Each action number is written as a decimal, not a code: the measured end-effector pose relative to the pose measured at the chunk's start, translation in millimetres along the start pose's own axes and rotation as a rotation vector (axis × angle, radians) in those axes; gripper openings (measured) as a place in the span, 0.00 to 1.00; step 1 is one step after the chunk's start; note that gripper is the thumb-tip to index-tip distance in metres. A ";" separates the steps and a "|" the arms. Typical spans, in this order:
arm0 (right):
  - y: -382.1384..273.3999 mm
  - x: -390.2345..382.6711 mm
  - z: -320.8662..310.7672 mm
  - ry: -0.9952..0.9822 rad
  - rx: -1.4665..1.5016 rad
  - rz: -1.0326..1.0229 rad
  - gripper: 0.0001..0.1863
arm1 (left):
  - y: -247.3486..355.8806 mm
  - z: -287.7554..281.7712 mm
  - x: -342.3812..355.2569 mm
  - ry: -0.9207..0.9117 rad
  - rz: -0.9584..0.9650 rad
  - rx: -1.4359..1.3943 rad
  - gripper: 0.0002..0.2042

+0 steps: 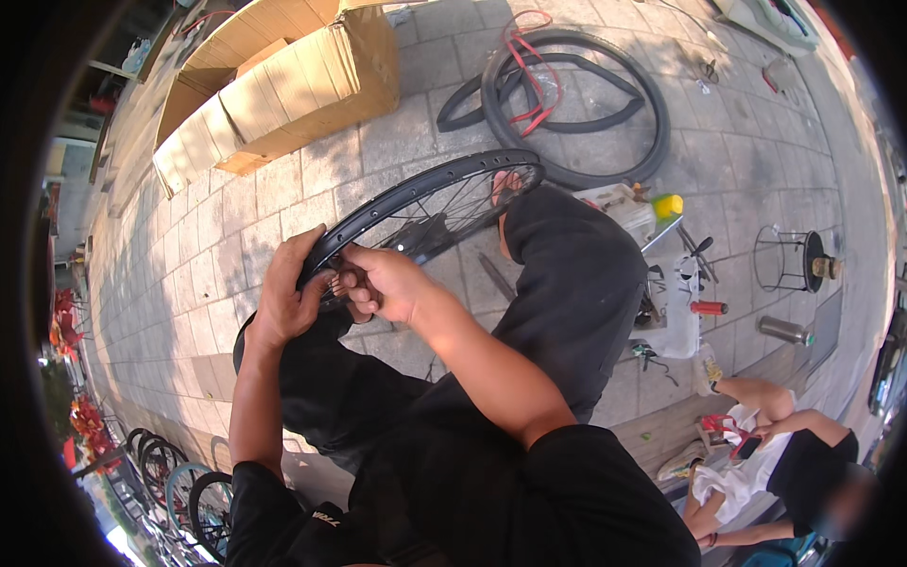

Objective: The person sits on the ground and works on a bicycle wheel, repeatedly pressing and adjusting the tire bead along the rim. They rotate the wheel and use both hands to seat the tire, occasionally inspecting the hub and spokes.

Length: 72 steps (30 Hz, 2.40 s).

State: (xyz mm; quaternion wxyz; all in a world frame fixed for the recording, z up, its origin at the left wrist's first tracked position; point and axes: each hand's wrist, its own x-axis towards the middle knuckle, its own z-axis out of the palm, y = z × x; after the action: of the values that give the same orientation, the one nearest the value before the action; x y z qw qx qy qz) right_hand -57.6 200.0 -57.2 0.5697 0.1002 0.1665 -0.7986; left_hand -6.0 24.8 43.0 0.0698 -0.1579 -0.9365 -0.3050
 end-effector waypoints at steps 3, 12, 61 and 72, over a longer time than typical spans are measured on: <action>6.4 -6.2 3.9 0.026 0.017 -0.018 0.17 | 5.5 -4.8 -1.3 -0.035 0.035 0.069 0.32; 25.8 -1.4 4.3 0.072 0.167 -0.110 0.16 | 11.8 0.8 -3.9 -0.073 0.045 0.193 0.34; 14.8 -11.8 32.7 0.309 0.101 -0.050 0.16 | 21.0 2.2 -2.7 -0.074 0.050 0.102 0.31; 13.9 -11.4 7.3 0.170 0.069 -0.076 0.18 | 26.8 10.2 -6.4 0.002 0.002 0.309 0.26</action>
State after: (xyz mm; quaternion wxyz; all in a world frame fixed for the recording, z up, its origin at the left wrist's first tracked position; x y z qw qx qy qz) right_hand -40.5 203.1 -48.6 0.5190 0.1806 0.1903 -0.8135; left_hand 8.8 49.7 48.1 0.0947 -0.1457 -0.9721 -0.1576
